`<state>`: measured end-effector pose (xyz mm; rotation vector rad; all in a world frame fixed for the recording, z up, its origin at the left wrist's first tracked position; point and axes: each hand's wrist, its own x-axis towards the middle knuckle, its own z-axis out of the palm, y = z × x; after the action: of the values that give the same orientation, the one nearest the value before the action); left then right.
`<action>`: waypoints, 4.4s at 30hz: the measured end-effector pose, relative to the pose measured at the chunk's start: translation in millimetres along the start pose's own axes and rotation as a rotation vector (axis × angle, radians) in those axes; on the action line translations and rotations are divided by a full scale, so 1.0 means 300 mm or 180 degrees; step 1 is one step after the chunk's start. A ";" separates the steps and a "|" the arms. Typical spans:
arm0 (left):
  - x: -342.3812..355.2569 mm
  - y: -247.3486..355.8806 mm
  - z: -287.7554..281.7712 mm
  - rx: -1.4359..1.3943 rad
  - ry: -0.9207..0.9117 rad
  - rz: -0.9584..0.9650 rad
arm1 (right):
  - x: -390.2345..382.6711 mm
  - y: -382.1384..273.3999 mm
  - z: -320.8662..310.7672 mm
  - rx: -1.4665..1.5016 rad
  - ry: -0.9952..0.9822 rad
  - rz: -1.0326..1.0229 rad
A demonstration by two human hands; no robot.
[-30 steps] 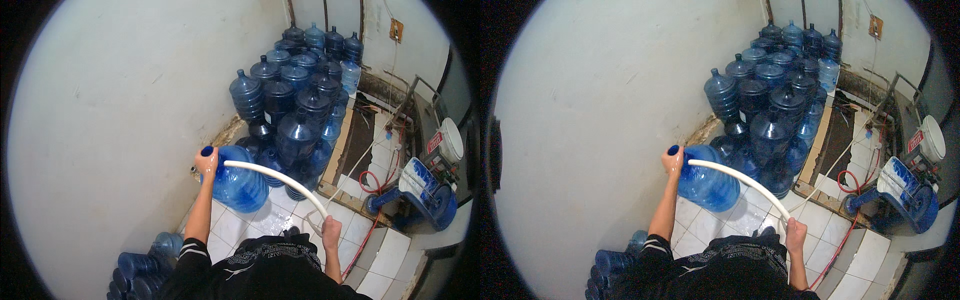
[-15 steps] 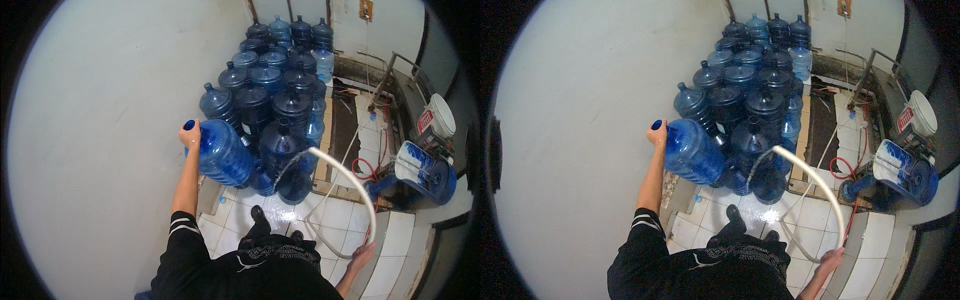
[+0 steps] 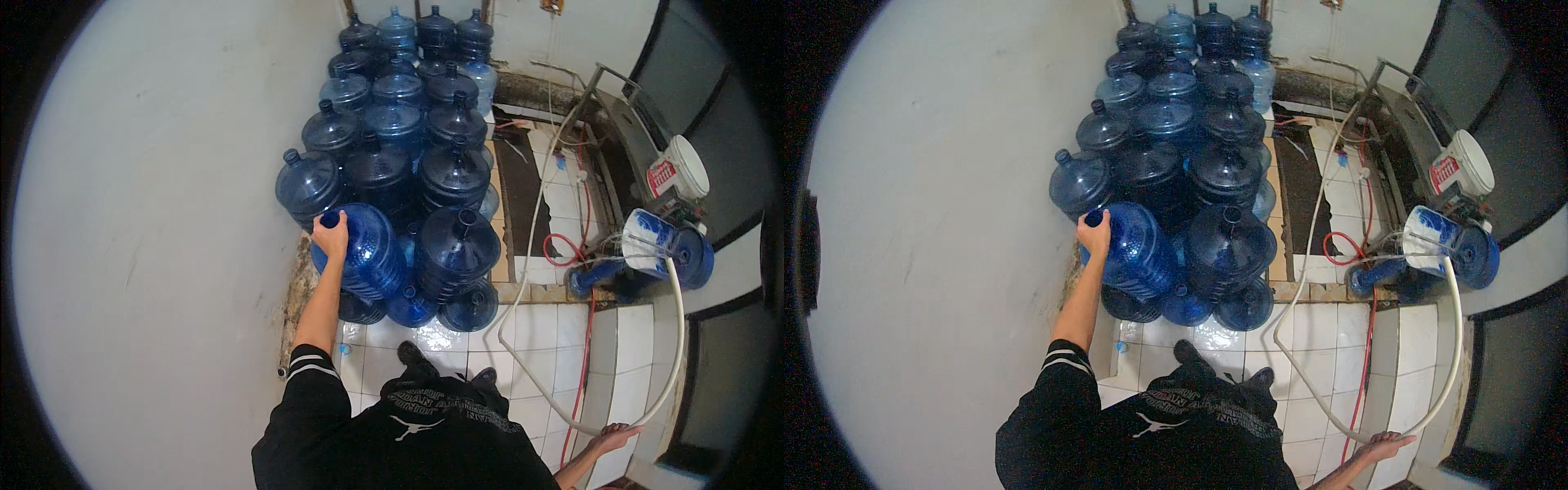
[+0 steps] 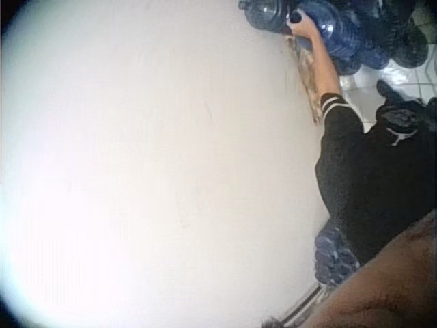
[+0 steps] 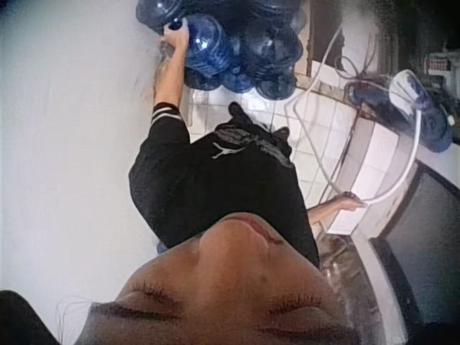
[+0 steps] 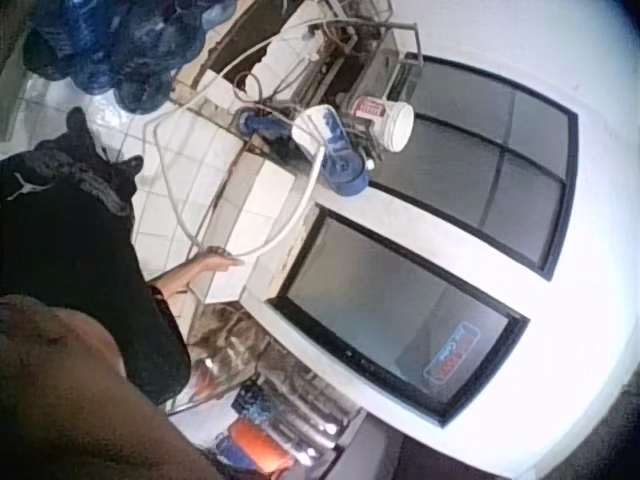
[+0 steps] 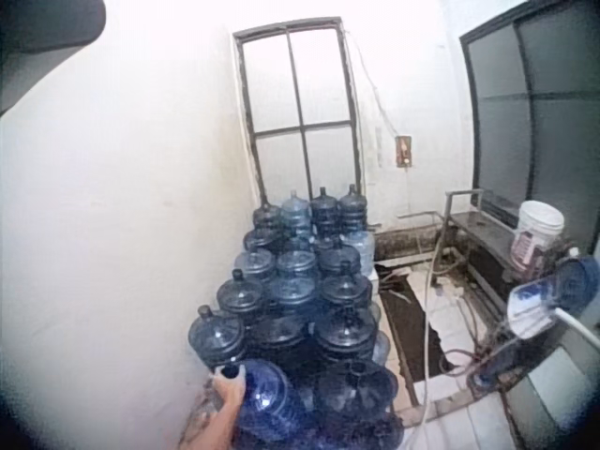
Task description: The person moves large blue water jugs across a tiled floor and fills them using a white hose, handling each bottle by hand and inserting the hose into the top.
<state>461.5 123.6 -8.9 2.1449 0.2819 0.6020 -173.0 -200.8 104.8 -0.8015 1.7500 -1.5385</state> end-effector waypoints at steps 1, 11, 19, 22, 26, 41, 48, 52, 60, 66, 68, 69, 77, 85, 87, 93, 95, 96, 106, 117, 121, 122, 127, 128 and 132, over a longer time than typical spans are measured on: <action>0.004 -0.017 0.026 -0.0111 -0.0102 -0.0005 | -0.035 0.001 -0.017 0.0016 -0.0001 -0.0071; -0.013 -0.050 0.163 0.0121 -0.0498 -0.0017 | -0.257 -0.028 -0.045 -0.0221 0.0278 -0.0134; 0.018 -0.066 0.203 -0.0009 -0.0568 -0.0242 | -0.289 0.006 0.019 -0.0198 0.0119 0.0091; 0.018 -0.072 0.213 0.0052 -0.0552 -0.0259 | -0.299 0.006 0.048 -0.0233 -0.0037 0.0037; 0.023 -0.089 0.222 -0.0229 -0.0754 -0.0273 | -0.308 0.011 0.073 -0.0201 -0.0277 0.0028; -0.118 -0.276 0.168 0.1176 -0.1480 0.0890 | -0.305 0.044 0.080 -0.0112 -0.0730 0.0050; -0.403 -0.461 -0.004 0.1035 -0.1256 0.0272 | -0.232 0.074 0.102 -0.0320 -0.1148 0.0104; -0.739 -0.789 -0.219 0.0924 -0.1797 -0.0782 | -0.166 0.094 0.137 -0.0351 -0.1933 -0.0053; -1.587 -1.232 -0.840 0.1919 -0.3260 -0.2946 | -0.011 0.209 0.289 -0.0722 -0.4009 -0.0009; -2.131 -1.084 -1.067 0.0865 -0.1478 -0.3307 | -0.050 0.285 0.323 -0.1034 -0.5584 -0.0070; -2.295 -1.024 -1.121 0.1193 -0.0946 -0.2925 | -0.100 0.305 0.296 -0.1150 -0.5969 -0.0072; -2.375 -0.981 -1.146 0.1673 -0.0922 -0.2918 | -0.115 0.306 0.276 -0.1207 -0.6211 -0.0283; -2.651 -0.640 -1.334 0.1458 0.0298 -0.4122 | -0.338 0.344 0.097 -0.1596 -0.7565 -0.0588; -2.738 -0.716 -1.463 0.1757 0.1319 -0.4150 | -0.588 0.287 -0.234 -0.1154 -0.8765 -0.2133; -2.741 -0.790 -1.540 0.1234 0.1340 -0.4400 | -0.650 0.288 -0.339 -0.1336 -0.8801 -0.2227; -2.663 -1.108 -1.896 -0.0031 0.1112 -0.4688 | -0.832 0.401 -0.620 -0.1530 -0.8557 -0.2569; -2.610 -1.267 -2.034 -0.0134 0.0893 -0.4695 | -0.890 0.467 -0.689 -0.1733 -0.8304 -0.2785; -2.578 -1.358 -2.099 0.0121 0.0812 -0.4665 | -0.904 0.495 -0.706 -0.1686 -0.8379 -0.2911; -2.291 -2.092 -2.547 0.1464 0.0638 -0.4608 | -0.906 0.826 -0.834 -0.2198 -0.7972 -0.3639; -2.136 -2.449 -2.586 0.1677 0.0815 -0.4284 | -0.826 0.933 -0.819 -0.3227 -0.7600 -0.3356; -2.186 -2.392 -2.461 0.2297 0.1019 -0.3782 | -0.840 0.887 -0.855 -0.3116 -0.7680 -0.4104; -2.195 -2.354 -2.429 0.2257 0.0977 -0.3741 | -0.841 0.888 -0.865 -0.2799 -0.7746 -0.4029; -2.217 -2.087 -2.287 0.2083 0.1023 -0.3716 | -0.834 0.843 -0.882 -0.3066 -0.7492 -0.3494; -2.209 -2.034 -2.268 0.1994 0.1145 -0.3676 | -0.831 0.807 -0.876 -0.2439 -0.7571 -0.4184; -2.146 -1.821 -2.242 0.1660 0.1324 -0.3520 | -0.813 0.680 -0.859 -0.2235 -0.7690 -0.3426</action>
<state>-428.5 655.7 -309.3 1.8828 1.8528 0.2987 -240.8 169.7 -55.2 -2.3729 -0.3195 0.4866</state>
